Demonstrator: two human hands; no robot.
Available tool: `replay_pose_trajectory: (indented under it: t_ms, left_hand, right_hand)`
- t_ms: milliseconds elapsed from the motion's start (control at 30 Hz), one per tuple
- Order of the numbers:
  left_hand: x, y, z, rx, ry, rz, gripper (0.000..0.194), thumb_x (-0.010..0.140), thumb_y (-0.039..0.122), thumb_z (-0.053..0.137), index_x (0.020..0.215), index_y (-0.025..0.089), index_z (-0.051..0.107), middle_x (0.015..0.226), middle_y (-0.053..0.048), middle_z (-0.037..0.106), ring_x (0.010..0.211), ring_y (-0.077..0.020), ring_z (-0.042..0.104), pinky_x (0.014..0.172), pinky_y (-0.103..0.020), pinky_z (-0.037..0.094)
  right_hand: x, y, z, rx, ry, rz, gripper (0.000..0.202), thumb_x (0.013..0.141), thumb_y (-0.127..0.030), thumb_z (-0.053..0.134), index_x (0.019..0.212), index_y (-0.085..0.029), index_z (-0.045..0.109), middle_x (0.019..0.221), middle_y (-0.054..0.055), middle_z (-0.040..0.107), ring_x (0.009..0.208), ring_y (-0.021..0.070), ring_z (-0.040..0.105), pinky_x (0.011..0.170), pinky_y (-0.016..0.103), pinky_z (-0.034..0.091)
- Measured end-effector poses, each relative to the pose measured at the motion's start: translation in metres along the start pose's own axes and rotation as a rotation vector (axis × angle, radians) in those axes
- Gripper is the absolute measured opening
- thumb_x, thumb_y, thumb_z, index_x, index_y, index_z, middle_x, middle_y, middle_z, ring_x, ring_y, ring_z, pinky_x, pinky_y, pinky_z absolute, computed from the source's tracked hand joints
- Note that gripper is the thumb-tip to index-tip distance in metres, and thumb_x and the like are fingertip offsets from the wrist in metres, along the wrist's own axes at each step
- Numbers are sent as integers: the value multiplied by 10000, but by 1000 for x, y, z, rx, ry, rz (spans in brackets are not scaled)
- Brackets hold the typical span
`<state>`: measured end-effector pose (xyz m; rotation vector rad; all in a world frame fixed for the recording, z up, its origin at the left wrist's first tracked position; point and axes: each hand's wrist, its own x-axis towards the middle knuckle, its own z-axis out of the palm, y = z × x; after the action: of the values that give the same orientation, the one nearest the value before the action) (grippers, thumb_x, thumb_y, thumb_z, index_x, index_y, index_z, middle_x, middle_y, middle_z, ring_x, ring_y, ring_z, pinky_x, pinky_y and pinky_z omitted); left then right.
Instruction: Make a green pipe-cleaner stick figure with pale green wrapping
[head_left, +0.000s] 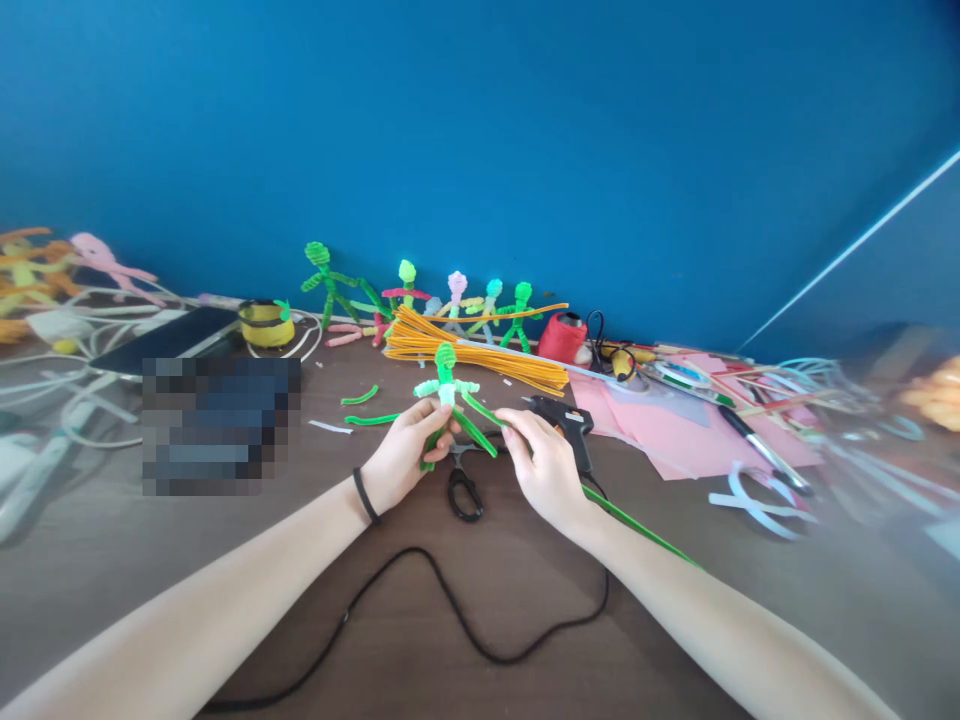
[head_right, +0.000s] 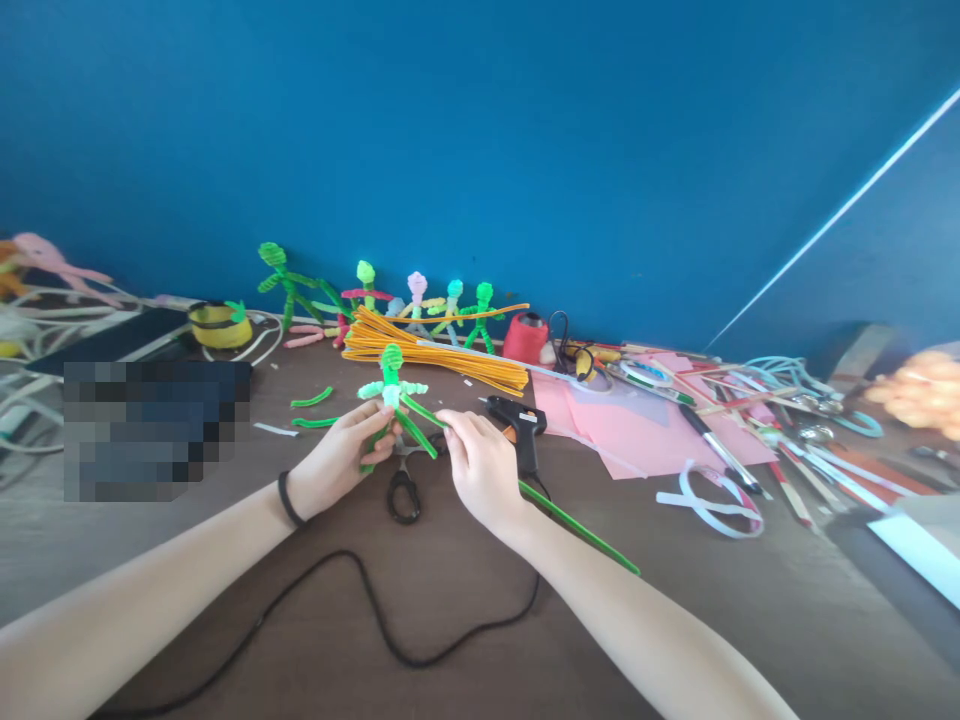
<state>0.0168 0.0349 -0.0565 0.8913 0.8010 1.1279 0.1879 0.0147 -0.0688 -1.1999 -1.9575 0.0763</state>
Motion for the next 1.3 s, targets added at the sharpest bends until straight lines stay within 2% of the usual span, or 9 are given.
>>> replay_pose_trajectory:
  t_ms: [267,567,667,833,1067,1300]
  left_hand:
    - [-2,2,1,104,-65,23,53,693,176,531,688,126,514,668,-22,549,431,-31,371,343,-160,174]
    - [-5,2,2,237,-128,-7,192,741,263,507,620,118,540,456,30,427,368,-25,277,355,-189,119]
    - [-6,3,3,245,-120,-9,195,736,282,533,625,122,528,482,19,473,364,-18,270,356,-185,111]
    - [-6,2,3,276,-106,-5,200,711,287,579,616,125,508,606,-27,590,368,-7,286,353,-175,137]
    - [-6,-1,3,350,-144,-24,252,763,325,517,617,124,556,405,8,490,334,-36,332,336,-171,171]
    - [-6,-1,5,369,-143,2,248,774,285,514,581,131,532,440,-19,553,349,-61,448,325,-163,256]
  right_hand:
    - [5,2,-8,-180,36,-130,200,852,-142,352,878,-176,548,778,43,574,761,157,536,683,255,409]
    - [6,7,-10,-250,36,-157,230,846,-131,347,829,-175,572,748,42,546,734,158,500,668,264,387]
    - [5,7,-10,-272,17,-146,251,854,-137,336,841,-184,582,758,46,545,744,167,490,680,275,379]
    - [5,8,-10,-293,6,-143,261,862,-144,329,854,-179,588,762,51,547,741,173,475,682,287,374]
    - [6,9,-8,-302,-3,-136,248,864,-143,333,884,-177,577,798,53,564,765,180,487,692,291,378]
    - [6,9,-7,-292,2,-142,242,866,-138,326,900,-174,563,843,63,588,811,189,504,699,300,380]
